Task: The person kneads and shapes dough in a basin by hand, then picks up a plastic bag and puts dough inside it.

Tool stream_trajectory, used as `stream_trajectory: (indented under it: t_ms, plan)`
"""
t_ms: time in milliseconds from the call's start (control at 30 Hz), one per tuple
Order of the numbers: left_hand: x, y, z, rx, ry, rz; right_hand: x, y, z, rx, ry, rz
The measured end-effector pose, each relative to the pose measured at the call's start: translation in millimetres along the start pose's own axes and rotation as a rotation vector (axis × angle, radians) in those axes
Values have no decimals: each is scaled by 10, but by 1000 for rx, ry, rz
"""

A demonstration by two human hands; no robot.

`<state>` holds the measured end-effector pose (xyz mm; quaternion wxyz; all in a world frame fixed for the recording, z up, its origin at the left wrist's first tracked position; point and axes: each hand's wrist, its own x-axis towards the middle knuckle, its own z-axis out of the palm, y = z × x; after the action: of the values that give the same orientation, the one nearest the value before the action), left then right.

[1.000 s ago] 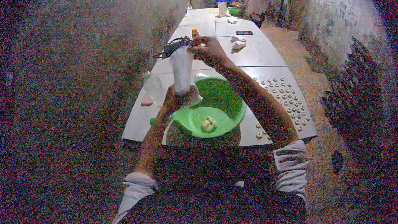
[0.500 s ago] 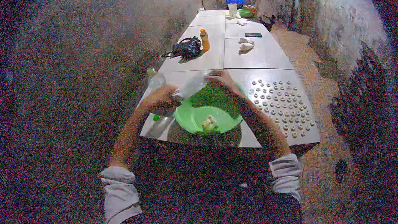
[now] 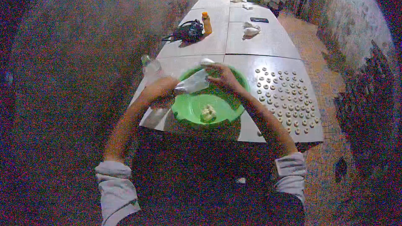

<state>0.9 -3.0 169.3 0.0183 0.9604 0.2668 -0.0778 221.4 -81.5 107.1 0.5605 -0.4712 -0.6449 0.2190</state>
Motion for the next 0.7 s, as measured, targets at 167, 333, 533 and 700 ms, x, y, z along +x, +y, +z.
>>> stream_trajectory:
  t_ms: [167, 333, 533, 700]
  plan:
    - [-76, 17, 27, 135, 110, 63, 55, -19, 25, -333, -38, -135]
    - [-83, 12, 57, 180, 141, 57, 23, -87, 52, -576, -15, -287]
    - [-22, -141, 213, 282, 182, 100, 41, -132, 76, -501, -18, -291]
    - [-171, -30, 100, 245, 226, 127, 45, -131, 125, -538, -22, -312]
